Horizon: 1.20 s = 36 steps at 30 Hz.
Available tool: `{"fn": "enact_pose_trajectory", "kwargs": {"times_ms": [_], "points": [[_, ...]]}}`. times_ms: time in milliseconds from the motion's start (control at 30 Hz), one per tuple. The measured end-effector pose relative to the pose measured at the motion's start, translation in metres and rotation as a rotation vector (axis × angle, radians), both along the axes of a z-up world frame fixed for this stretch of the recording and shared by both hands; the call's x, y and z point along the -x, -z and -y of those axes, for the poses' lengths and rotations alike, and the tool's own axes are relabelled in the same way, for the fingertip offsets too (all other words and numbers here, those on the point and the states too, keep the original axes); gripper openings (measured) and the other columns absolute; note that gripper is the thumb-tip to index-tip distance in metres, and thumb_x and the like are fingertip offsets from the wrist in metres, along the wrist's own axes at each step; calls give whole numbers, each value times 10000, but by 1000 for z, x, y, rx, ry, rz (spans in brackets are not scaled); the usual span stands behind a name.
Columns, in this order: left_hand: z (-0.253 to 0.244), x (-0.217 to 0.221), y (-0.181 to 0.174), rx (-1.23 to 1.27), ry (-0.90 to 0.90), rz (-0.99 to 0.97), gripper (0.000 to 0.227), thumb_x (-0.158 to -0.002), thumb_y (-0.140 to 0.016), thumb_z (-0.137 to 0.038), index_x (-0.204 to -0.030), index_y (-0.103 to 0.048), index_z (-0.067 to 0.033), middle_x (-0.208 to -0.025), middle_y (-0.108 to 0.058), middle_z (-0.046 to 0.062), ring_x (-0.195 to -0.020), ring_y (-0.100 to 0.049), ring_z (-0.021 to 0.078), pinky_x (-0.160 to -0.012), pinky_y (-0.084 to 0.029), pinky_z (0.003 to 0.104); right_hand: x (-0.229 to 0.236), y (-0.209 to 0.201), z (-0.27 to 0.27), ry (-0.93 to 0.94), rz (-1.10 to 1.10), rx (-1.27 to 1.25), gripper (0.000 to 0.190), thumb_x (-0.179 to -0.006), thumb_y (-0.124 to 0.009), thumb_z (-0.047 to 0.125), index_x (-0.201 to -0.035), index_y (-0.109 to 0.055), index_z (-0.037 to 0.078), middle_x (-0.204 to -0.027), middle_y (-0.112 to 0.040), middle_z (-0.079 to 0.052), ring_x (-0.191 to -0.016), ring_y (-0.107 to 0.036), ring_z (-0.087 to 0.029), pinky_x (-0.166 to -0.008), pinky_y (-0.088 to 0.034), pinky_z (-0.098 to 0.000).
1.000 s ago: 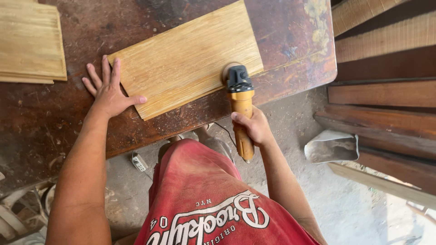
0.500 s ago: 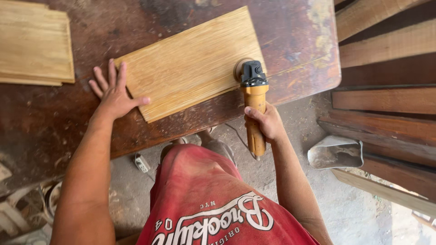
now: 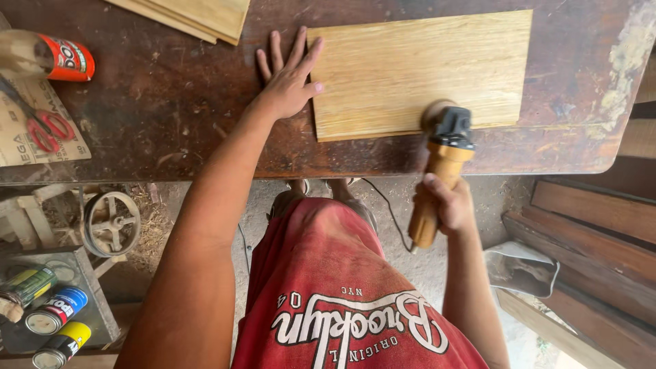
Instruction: The person uses a handheld electric sander to smooth the surface of several rectangular wooden boards on a workbench. They hold each board with one hand while moving the sander across its surface, then set the finished board aside and pick up the next one.
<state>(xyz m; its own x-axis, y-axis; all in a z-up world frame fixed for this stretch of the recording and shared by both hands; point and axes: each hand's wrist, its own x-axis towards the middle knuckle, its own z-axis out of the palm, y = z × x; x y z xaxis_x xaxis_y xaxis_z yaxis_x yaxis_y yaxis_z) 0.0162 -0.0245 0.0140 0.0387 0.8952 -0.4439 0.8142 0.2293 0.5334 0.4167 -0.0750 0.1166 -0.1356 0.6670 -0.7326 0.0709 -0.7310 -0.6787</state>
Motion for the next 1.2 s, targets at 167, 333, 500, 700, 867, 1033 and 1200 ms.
{"fn": "enact_pose_trajectory", "kwargs": {"times_ms": [167, 333, 500, 700, 867, 1033, 1200], "points": [[1, 0, 7, -22, 13, 15, 826, -1054, -592, -370, -1674, -46, -386, -1754, 103, 9, -1531, 261, 394, -1159, 234, 689, 74, 3, 40, -119, -20, -2, 306, -872, -749, 214, -1037, -604, 2, -817, -665, -99, -684, -670, -213, -644, -597, -372], [3, 2, 6, -52, 27, 32, 813, -1060, -590, -346, -1681, -65, -357, -1752, 93, 29, -1527, 248, 416, -1162, 211, 713, 136, -9, 57, -276, 77, -29, 323, -850, -770, 231, -1028, -606, 17, -816, -676, -71, -690, -663, -176, -639, -581, -341], [3, 2, 6, -62, 37, 35, 820, -1048, -603, -346, -1685, -86, -328, -1751, 90, 48, -1530, 233, 444, -1173, 178, 737, 164, -21, 66, -381, 229, -62, 291, -855, -766, 239, -1025, -636, 41, -799, -698, -59, -709, -679, -155, -657, -574, -323], [1, 2, 8, -89, 50, 38, 812, -1053, -587, -331, -1688, -82, -318, -1741, 97, 64, -1509, 236, 464, -1144, 187, 756, 156, -20, 65, -212, 126, -5, 311, -851, -766, 251, -1013, -620, 30, -800, -684, -63, -696, -681, -178, -646, -597, -347], [1, 4, 7, -64, 39, 55, 827, -1043, -603, -348, -1693, -93, -319, -1751, 94, 62, -1522, 241, 449, -1152, 199, 742, 163, -17, 68, -279, 192, -22, 306, -837, -764, 254, -1013, -630, 44, -802, -701, -65, -688, -688, -170, -641, -594, -333], [-5, 4, 5, -55, 60, 53, 908, -1015, -661, -369, -1699, -66, -311, -1751, 113, 77, -1506, 266, 458, -1129, 216, 728, 164, -19, 69, -301, 128, -28, 316, -857, -775, 258, -1027, -637, 30, -822, -680, -62, -701, -654, -146, -645, -561, -314], [-3, 3, 0, 68, 94, -9, 1329, -705, -845, -632, -1680, 3, -315, -1740, 148, 106, -1504, 270, 468, -1154, 185, 748, 121, -17, 53, -142, 145, 0, 287, -865, -757, 236, -1010, -615, 33, -802, -679, -66, -681, -665, -168, -636, -588, -337]]}}
